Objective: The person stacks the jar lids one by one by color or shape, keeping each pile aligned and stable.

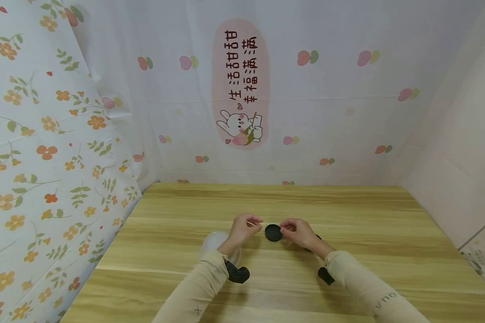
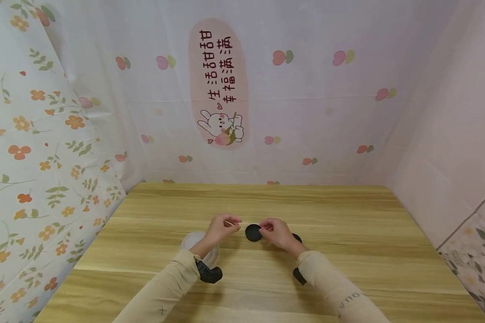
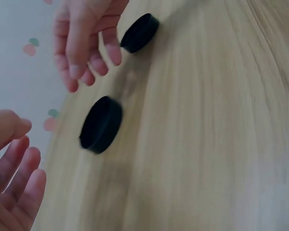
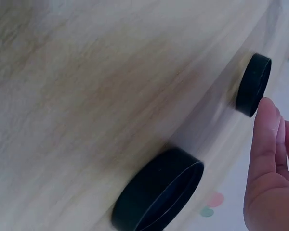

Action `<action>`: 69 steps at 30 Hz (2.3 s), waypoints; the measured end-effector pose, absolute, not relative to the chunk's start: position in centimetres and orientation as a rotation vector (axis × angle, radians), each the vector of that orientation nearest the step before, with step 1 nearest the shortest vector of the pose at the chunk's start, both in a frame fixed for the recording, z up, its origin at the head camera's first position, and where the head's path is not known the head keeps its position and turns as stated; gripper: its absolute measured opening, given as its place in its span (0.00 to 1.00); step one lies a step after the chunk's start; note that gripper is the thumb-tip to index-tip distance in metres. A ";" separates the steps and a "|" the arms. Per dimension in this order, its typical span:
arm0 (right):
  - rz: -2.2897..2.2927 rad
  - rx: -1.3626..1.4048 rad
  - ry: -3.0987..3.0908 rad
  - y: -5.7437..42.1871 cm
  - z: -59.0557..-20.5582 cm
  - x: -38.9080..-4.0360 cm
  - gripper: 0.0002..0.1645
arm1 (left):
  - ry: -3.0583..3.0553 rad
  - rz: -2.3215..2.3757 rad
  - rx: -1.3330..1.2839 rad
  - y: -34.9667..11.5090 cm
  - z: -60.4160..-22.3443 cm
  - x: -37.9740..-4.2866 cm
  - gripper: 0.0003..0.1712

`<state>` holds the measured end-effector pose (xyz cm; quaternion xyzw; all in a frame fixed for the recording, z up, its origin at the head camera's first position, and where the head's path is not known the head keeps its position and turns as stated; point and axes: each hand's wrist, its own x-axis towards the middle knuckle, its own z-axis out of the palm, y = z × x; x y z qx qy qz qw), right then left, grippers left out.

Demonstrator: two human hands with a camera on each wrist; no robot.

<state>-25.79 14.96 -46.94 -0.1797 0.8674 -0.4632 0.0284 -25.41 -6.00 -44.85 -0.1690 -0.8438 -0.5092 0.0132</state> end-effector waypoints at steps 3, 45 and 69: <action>-1.395 -0.513 2.706 14.9 -47.1 -26.1 0.11 | -2.575 -1.629 -0.481 -5.3 -45.6 -25.4 0.08; -1.403 -0.236 2.733 14.7 -47.1 -27.0 0.13 | -2.243 -1.788 -0.345 -0.9 -61.1 -31.9 0.17; -1.679 -0.169 2.636 21.6 -46.1 -24.7 0.11 | -2.410 -2.042 -0.178 4.6 -47.7 -24.7 0.15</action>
